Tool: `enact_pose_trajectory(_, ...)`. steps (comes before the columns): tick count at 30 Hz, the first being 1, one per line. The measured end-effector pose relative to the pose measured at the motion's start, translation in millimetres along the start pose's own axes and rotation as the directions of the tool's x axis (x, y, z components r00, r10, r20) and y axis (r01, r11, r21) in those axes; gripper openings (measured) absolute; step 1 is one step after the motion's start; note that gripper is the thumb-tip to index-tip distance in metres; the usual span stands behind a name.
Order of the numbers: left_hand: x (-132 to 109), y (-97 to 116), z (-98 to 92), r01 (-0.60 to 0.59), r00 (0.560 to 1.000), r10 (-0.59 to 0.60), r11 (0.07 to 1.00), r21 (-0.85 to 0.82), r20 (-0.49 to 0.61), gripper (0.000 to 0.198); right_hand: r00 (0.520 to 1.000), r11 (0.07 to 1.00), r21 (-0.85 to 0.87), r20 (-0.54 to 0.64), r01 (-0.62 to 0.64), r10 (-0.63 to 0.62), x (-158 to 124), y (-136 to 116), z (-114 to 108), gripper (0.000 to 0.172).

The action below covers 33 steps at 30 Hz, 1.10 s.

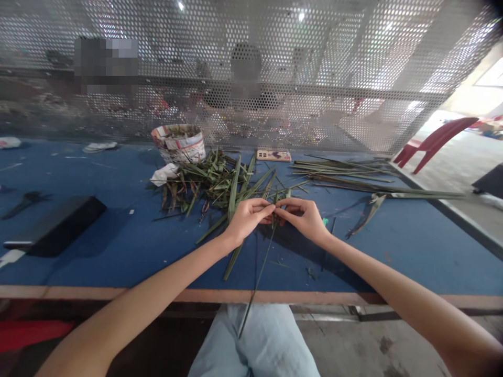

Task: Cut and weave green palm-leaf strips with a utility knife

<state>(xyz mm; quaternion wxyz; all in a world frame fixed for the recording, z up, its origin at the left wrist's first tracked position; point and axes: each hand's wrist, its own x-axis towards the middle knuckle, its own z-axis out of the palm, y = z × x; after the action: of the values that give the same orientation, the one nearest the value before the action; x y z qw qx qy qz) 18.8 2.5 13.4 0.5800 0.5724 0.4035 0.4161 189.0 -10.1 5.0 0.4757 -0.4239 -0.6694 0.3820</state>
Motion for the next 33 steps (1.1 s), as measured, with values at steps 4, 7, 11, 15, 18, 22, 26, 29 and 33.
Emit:
enact_pose_trajectory(4, 1.5, 0.3, -1.6, 0.057, 0.998, -0.060, 0.996, -0.070, -0.028, 0.020, 1.000, 1.000, 0.017, 0.018, -0.005, 0.005, -0.8, -3.4, -0.3, 0.024)
enact_pose_trajectory(7, 2.8, -1.1, -2.6, 0.070, 0.997, -0.074, 0.992, -0.107, -0.037, 0.021, 0.999, 1.000, 0.025, 0.031, -0.015, 0.015, -0.6, -3.4, -1.1, 0.027)
enact_pose_trajectory(11, 3.6, -3.9, -2.6, 0.054, 0.998, -0.058, 0.993, -0.103, -0.033, 0.021, 0.999, 0.998, 0.060, 0.035, -0.024, 0.022, 0.8, -1.4, -1.7, 0.027)
enact_pose_trajectory(15, 3.9, -5.4, -2.0, 0.037, 0.998, -0.041, 0.996, -0.085, -0.043, 0.019, 0.998, 0.995, 0.086, 0.030, -0.058, 0.056, 1.7, 0.8, -0.7, 0.036)
enact_pose_trajectory(18, 4.4, -6.3, -2.0, 0.034, 0.998, -0.038, 0.997, -0.073, -0.046, 0.019, 0.996, 0.990, 0.113, -0.011, -0.090, 0.091, 1.0, 1.7, 1.2, 0.039)
enact_pose_trajectory(22, 4.7, -8.0, -1.9, -0.009, 0.999, 0.008, 0.999, -0.037, -0.032, 0.021, 0.991, 0.986, 0.125, -0.062, -0.113, 0.121, -1.1, -0.3, 2.4, 0.040)
enact_pose_trajectory(26, 3.8, -9.1, -0.7, -0.038, 0.999, 0.038, 0.999, 0.005, -0.007, 0.023, 0.988, 0.989, 0.092, -0.095, -0.113, 0.121, -2.2, -4.0, 1.4, 0.040)
enact_pose_trajectory(29, 2.7, -9.7, 0.2, -0.059, 0.998, 0.058, 0.998, 0.018, 0.036, 0.025, 0.988, 0.991, 0.067, -0.091, -0.119, 0.125, -2.0, -6.0, 1.3, 0.042)
enact_pose_trajectory(33, 1.5, -9.8, 0.5, -0.060, 0.996, 0.058, 0.998, 0.028, 0.067, 0.026, 0.989, 0.989, 0.070, -0.064, -0.132, 0.137, -1.0, -7.7, 1.9, 0.044)
